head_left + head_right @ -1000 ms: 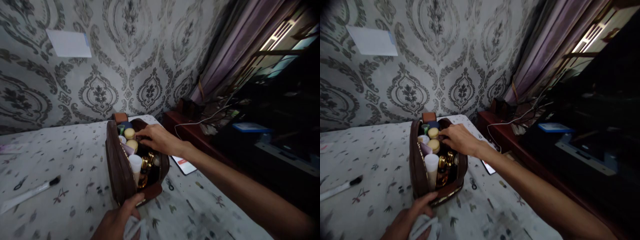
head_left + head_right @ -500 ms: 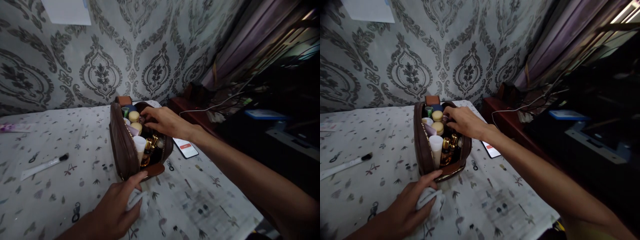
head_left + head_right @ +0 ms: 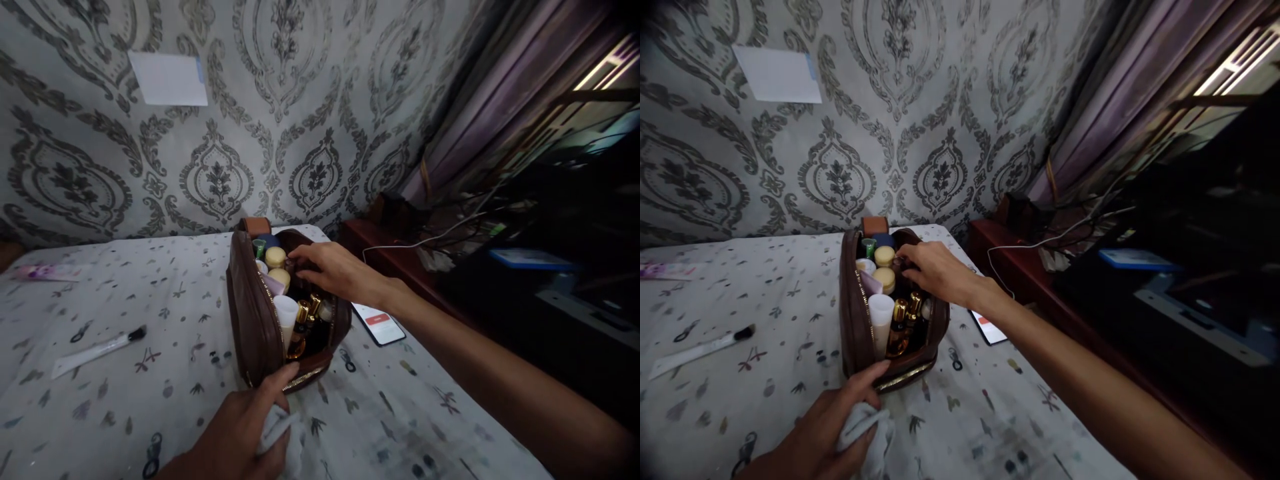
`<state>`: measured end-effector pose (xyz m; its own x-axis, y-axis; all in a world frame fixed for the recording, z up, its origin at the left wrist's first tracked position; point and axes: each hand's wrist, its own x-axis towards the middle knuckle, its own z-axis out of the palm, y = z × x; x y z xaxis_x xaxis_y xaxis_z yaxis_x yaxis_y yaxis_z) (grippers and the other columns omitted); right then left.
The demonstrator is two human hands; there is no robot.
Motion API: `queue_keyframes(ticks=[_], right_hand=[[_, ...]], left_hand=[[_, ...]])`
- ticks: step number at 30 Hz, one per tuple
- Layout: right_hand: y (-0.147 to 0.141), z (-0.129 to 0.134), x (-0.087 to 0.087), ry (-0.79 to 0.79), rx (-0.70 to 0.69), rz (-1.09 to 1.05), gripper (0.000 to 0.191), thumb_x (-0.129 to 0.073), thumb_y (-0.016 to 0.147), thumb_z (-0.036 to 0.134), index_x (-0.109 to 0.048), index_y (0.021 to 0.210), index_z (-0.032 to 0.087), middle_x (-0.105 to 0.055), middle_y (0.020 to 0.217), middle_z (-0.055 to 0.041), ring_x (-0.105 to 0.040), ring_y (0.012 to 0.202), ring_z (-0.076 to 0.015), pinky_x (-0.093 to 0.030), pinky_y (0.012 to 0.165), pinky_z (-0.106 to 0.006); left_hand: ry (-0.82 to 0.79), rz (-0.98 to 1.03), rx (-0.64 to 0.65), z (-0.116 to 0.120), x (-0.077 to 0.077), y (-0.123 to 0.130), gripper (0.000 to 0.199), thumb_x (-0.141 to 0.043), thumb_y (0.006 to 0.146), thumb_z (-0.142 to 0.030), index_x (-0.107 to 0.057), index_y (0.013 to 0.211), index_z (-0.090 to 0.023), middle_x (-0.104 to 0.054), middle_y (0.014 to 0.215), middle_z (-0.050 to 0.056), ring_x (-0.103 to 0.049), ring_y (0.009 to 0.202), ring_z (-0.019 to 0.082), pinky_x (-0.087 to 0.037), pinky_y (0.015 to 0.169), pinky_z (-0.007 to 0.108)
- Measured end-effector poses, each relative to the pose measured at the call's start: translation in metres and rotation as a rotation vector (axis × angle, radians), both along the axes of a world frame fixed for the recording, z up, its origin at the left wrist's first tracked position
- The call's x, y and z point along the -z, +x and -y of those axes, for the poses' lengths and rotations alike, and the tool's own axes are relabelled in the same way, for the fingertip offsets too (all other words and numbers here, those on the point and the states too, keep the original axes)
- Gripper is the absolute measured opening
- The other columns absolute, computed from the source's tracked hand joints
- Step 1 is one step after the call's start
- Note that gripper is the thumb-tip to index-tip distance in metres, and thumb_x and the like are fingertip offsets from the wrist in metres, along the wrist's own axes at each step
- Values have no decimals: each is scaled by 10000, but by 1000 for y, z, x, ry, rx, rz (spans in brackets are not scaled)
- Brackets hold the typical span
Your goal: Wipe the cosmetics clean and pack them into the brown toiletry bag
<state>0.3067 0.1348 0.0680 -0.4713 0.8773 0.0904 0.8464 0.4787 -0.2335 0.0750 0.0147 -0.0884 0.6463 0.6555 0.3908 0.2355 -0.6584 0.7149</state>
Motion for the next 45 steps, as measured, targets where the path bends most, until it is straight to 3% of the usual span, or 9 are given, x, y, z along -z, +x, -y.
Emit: queue_keyframes(ticks=[3, 8, 11, 16, 22, 30, 35, 42, 45], right_hand=[[-1, 0, 0, 20, -12, 17, 293, -640, 885, 151, -667, 1177, 164, -749, 1058, -80, -693, 985, -212, -473, 851, -284], [0, 0, 2, 64, -19, 22, 262, -613, 882, 117, -694, 1128, 158, -755, 1062, -83, -693, 1004, -223, -478, 883, -297], [3, 2, 4, 112, -38, 17, 252, -570, 906, 119, -704, 1112, 174, -758, 1070, -73, -692, 1019, -216, -477, 915, -299], [6, 3, 8, 160, -19, 43, 290, -489, 939, 120, -712, 1123, 143, -757, 1051, -118, -694, 1028, -241, -488, 925, -333], [6, 1, 9, 159, -18, 32, 325, -460, 930, 97, -726, 1098, 175, -764, 1027, -97, -699, 996, -216, -483, 902, -298], [-4, 3, 4, 40, -42, -43, 290, -528, 927, 135, -654, 1186, 167, -745, 1090, -84, -689, 996, -210, -480, 869, -294], [-12, -3, 4, 61, 70, 4, 179, -667, 865, 206, -676, 1043, 192, -755, 996, -52, -691, 918, -201, -457, 768, -256], [-13, -8, 6, 104, 50, 10, 136, -665, 854, 174, -704, 983, 195, -759, 899, -28, -695, 832, -171, -437, 719, -235], [-13, -6, 5, 112, 40, 28, 183, -658, 854, 163, -698, 1030, 194, -763, 922, -30, -705, 855, -172, -447, 733, -236]], left_hand=[[2, -7, -10, 0, -5, -1, 739, -455, 858, -206, -206, 1546, -314, -717, 1026, 32, -709, 849, 176, -581, 807, 255], [-103, -104, 9, 2, -37, -5, 747, -474, 843, -107, -227, 1521, -299, -716, 1093, 27, -704, 933, 166, -552, 870, 245], [-100, -98, 8, 2, -44, -7, 700, -484, 857, -123, -259, 1498, -292, -715, 1075, 23, -701, 902, 160, -549, 846, 236], [-64, -46, -56, 4, -30, -18, 646, -505, 889, -207, -301, 1485, -346, -709, 1038, 2, -683, 857, 159, -545, 818, 239], [-159, -142, -143, 14, -27, -42, 545, -500, 949, -285, -357, 1464, -393, -690, 1135, 9, -664, 1024, 169, -518, 914, 239], [-52, -70, -101, 18, -2, -47, 568, -488, 905, -231, -383, 1447, -368, -703, 1080, 21, -693, 973, 180, -546, 856, 239], [-34, -75, -109, 20, 1, -45, 514, -474, 912, -262, -429, 1416, -354, -708, 1081, 27, -693, 989, 187, -547, 884, 252], [-119, -124, -149, 26, 9, -47, 487, -487, 909, -264, -475, 1390, -341, -716, 1120, 41, -679, 1038, 204, -540, 925, 283], [-89, -98, -121, 23, 3, -47, 466, -486, 917, -290, -478, 1380, -338, -719, 1104, 42, -684, 1006, 203, -544, 908, 279]])
